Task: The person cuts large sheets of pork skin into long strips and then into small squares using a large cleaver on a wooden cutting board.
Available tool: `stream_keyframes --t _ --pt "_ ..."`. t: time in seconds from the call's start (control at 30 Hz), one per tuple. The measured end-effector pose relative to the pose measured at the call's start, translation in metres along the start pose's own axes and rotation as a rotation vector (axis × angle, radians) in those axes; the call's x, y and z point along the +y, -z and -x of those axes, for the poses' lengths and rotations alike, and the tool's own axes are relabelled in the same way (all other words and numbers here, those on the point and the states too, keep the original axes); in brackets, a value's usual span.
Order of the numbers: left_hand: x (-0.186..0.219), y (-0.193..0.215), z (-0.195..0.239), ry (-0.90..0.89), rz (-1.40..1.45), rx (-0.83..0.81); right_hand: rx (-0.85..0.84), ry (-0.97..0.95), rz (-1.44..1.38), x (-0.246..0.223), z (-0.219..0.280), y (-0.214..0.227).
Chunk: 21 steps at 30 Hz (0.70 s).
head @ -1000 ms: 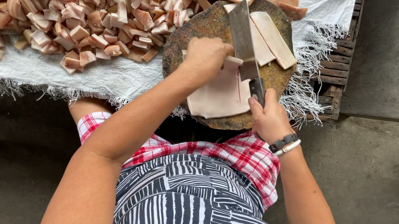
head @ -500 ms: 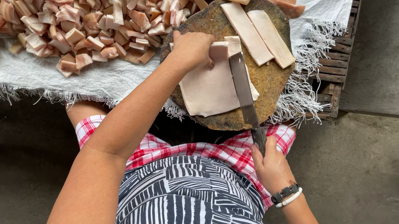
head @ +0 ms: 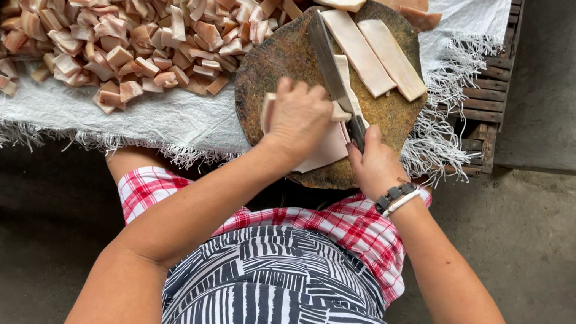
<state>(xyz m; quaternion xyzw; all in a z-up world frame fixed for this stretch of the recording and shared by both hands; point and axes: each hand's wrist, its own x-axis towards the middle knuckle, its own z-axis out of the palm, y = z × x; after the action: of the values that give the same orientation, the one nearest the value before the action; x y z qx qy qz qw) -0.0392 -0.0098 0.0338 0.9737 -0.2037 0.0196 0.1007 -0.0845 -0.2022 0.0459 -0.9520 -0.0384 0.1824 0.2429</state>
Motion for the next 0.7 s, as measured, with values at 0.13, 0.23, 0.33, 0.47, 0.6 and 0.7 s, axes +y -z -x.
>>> stream_keyframes --t 0.13,0.23,0.33,0.47,0.6,0.7 --pt "-0.033 0.003 -0.002 0.146 -0.082 0.037 -0.117 -0.146 -0.113 0.003 0.040 0.017" --pt "-0.040 -0.001 -0.005 0.229 0.005 0.016 -0.095 -0.134 -0.071 0.012 0.094 0.016" --pt "-0.040 -0.001 -0.006 0.246 0.087 0.031 -0.113 -0.174 -0.010 0.021 0.135 0.015" --pt "-0.037 0.003 -0.010 0.229 0.135 -0.111 -0.297 -0.387 0.064 0.035 0.154 0.009" --pt "-0.034 0.004 -0.009 0.269 0.320 -0.221 -0.227 -0.291 0.033 0.040 0.140 0.002" --pt "-0.022 0.006 -0.012 0.233 0.219 -0.229 -0.244 -0.277 0.009 0.031 0.103 0.001"
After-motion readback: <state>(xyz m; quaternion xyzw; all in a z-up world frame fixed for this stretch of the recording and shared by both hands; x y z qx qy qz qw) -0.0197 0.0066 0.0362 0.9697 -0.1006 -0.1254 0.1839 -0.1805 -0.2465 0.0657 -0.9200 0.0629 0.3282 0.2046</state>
